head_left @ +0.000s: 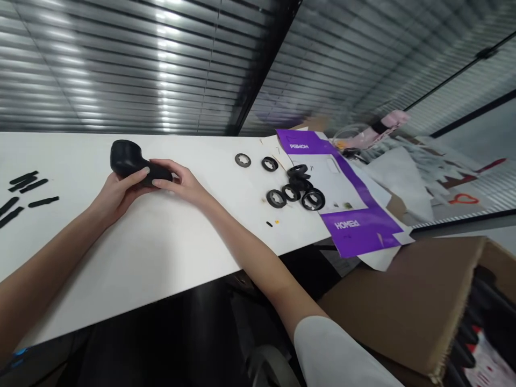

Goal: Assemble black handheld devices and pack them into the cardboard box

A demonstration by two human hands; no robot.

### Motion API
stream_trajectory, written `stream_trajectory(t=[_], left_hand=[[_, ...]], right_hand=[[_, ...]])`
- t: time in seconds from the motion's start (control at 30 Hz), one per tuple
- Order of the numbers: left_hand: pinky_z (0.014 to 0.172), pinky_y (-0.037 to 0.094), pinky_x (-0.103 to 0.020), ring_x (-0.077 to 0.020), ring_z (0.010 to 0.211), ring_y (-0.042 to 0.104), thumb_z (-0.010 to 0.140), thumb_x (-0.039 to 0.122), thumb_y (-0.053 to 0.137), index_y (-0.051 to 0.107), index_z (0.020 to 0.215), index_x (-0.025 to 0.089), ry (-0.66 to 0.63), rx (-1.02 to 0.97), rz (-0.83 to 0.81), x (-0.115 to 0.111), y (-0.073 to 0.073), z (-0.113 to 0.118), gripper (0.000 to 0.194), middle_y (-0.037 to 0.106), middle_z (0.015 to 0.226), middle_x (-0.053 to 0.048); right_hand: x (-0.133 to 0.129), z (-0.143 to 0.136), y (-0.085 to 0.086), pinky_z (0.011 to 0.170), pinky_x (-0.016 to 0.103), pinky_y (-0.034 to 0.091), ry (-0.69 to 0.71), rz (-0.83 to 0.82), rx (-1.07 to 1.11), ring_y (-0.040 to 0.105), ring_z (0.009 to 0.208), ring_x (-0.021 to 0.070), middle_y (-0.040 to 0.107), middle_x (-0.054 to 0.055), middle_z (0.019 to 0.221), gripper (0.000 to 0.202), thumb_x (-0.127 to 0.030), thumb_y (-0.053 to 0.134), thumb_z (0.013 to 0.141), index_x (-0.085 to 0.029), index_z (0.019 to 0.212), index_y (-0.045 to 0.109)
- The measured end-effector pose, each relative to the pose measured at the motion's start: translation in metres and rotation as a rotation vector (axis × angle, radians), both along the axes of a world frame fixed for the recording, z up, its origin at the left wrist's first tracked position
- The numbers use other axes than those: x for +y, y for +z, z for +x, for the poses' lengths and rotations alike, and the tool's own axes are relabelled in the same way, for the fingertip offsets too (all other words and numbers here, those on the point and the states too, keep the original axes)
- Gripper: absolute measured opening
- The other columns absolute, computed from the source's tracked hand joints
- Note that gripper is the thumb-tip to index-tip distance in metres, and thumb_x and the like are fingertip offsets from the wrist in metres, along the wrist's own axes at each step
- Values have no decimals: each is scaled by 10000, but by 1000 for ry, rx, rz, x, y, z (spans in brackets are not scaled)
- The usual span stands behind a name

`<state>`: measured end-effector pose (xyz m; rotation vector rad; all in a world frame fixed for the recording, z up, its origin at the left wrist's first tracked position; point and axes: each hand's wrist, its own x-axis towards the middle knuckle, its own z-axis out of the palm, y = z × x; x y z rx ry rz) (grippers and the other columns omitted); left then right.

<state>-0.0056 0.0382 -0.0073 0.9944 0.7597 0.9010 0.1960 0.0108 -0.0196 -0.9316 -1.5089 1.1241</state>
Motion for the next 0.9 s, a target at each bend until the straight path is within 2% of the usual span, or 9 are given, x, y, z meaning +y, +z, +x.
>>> stream_trajectory(t=[0.1, 0.23, 0.3, 0.37, 0.47, 0.53, 0.6, 0.73, 0.9], left_hand=[[1107, 655, -504, -403, 1273, 749, 851, 411, 924, 768, 1180, 142, -3, -43, -58, 1, 1, 2, 452, 796, 1243, -183], [1147, 623, -553, -392, 1360, 702, 938, 369, 834, 755, 1147, 124, 50, -98, -128, 5, 4, 6, 332, 781, 1296, -196], [1140, 623, -577, -399, 1368, 696, 972, 360, 792, 751, 1145, 116, 59, -120, -175, 6, 5, 8, 302, 778, 1292, -211], [1132, 625, -585, -404, 1362, 700, 986, 336, 774, 745, 1150, 109, 71, -142, -210, 6, 7, 10, 281, 777, 1280, -223], [1119, 627, -595, -400, 1349, 710, 991, 291, 765, 738, 1163, 107, 79, -162, -245, 7, 7, 13, 253, 781, 1255, -225], [1114, 628, -594, -394, 1335, 719, 999, 277, 756, 740, 1162, 97, 66, -168, -256, 8, 7, 14, 244, 783, 1243, -233], [1116, 629, -580, -388, 1317, 728, 1010, 268, 744, 743, 1144, 76, 55, -174, -254, 9, 6, 16, 234, 780, 1244, -248], [1122, 626, -559, -380, 1294, 741, 1011, 241, 744, 745, 1131, 68, 52, -209, -257, 12, 3, 17, 210, 773, 1263, -253], [1138, 610, -580, -378, 1279, 744, 1004, 246, 757, 753, 1114, 80, 10, -234, -278, 15, -2, 20, 199, 768, 1283, -243]], right_hand=[[-1, 5, 2, 1050, 392, 592, -87, -1, -82, 649, 1341, 279, 696, 53, 1507, 471, -478, 823, 909, -298, 1337, 749], [7, 25, 0, 881, 336, 621, -342, 60, -134, 669, 1265, 269, 703, 62, 1486, 428, -541, 771, 930, -303, 1285, 752], [13, 43, -3, 853, 330, 617, -487, 104, -157, 666, 1263, 272, 707, 72, 1462, 401, -556, 729, 952, -301, 1260, 750], [18, 65, -4, 885, 343, 610, -677, 153, -186, 660, 1280, 274, 707, 89, 1423, 368, -547, 666, 985, -286, 1232, 748], [19, 103, -2, 992, 394, 589, -1094, 200, -155, 659, 1289, 271, 702, 118, 1360, 367, -456, 490, 1053, -237, 1232, 724], [16, 125, -1, 1072, 429, 560, -1356, 158, -136, 650, 1293, 266, 689, 141, 1377, 414, -367, 385, 1065, -201, 1298, 684], [10, 143, 1, 1130, 438, 524, -1502, 45, -218, 633, 1309, 264, 653, 171, 1458, 457, -300, 342, 1057, -167, 1385, 631], [-9, 168, 2, 1213, 456, 436, -1521, -126, -419, 611, 1336, 300, 635, 226, 1489, 459, -205, 421, 997, -109, 1400, 618], [-37, 193, 8, 1232, 484, 380, -1431, -211, -599, 584, 1350, 354, 693, 253, 1348, 336, -153, 544, 891, -103, 1177, 711]])
